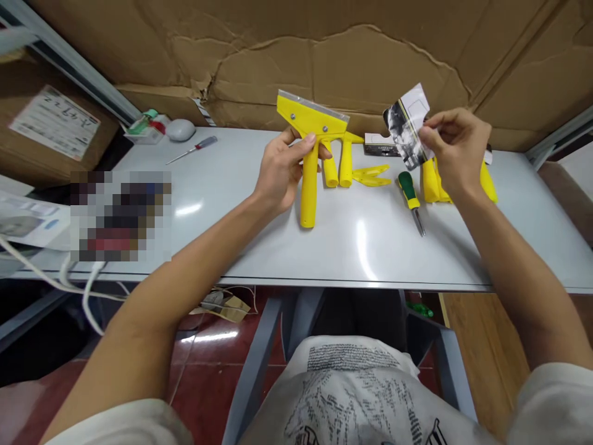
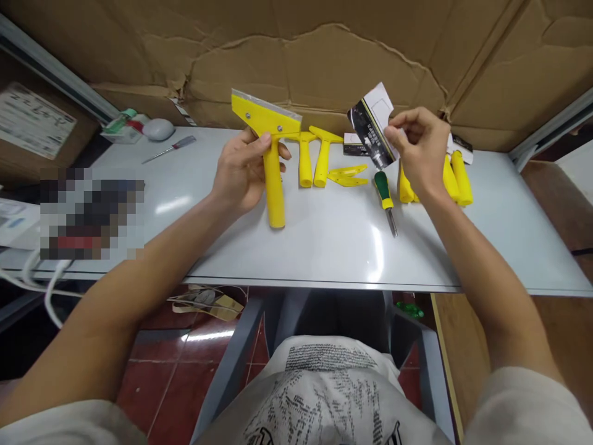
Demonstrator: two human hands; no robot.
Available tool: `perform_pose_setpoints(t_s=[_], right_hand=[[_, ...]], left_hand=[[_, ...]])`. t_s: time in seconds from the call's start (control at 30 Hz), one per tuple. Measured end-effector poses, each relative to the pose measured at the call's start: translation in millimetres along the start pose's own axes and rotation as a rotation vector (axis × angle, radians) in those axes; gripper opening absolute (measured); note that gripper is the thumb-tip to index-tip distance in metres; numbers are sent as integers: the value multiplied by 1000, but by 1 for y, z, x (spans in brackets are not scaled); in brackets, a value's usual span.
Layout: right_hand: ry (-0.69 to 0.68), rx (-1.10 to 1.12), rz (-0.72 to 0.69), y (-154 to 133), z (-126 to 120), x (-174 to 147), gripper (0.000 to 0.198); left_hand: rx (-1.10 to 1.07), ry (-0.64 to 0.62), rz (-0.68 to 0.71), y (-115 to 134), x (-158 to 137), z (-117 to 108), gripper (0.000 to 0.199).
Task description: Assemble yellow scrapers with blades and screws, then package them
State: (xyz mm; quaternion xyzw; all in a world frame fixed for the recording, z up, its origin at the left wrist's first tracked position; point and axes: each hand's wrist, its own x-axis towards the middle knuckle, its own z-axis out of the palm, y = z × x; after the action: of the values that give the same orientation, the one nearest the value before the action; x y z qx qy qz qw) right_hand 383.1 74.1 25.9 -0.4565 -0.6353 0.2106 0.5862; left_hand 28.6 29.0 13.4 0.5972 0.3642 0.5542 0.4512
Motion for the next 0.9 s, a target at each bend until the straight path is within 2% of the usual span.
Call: perform_pose_setpoints(t_s=[0.1, 0.2, 0.4, 0.5, 0.6, 0.7, 0.8, 0.83, 0.9], right_hand=[[0, 117, 87, -2, 7, -30, 68], [-32, 193, 170, -1, 17, -46, 73], [-158, 324, 286, -15, 28, -65, 69], [-203, 351, 308, -27, 35, -75, 73], [-261, 326, 286, -36, 40, -82, 72], [-325, 369, 298, -43, 41, -85, 69], [-342, 463, 374, -47, 39, -85, 66], [-336, 497, 402, -48, 39, -84, 66], [-317, 558, 449, -51, 38, -84, 68]], left_hand=[[53, -9, 38, -2, 3, -4, 58], [91, -13, 61, -10, 7, -9, 70], [367, -27, 88, -45, 25, -39, 97], [430, -51, 74, -62, 38, -57, 99], [396, -51, 61, -72, 49, -73, 95], [399, -61, 101, -77, 59, -89, 97], [446, -122, 163, -77, 64, -101, 99], [432, -120, 175, -75, 63, -102, 96], [327, -33, 172, -69, 58, -98, 81]])
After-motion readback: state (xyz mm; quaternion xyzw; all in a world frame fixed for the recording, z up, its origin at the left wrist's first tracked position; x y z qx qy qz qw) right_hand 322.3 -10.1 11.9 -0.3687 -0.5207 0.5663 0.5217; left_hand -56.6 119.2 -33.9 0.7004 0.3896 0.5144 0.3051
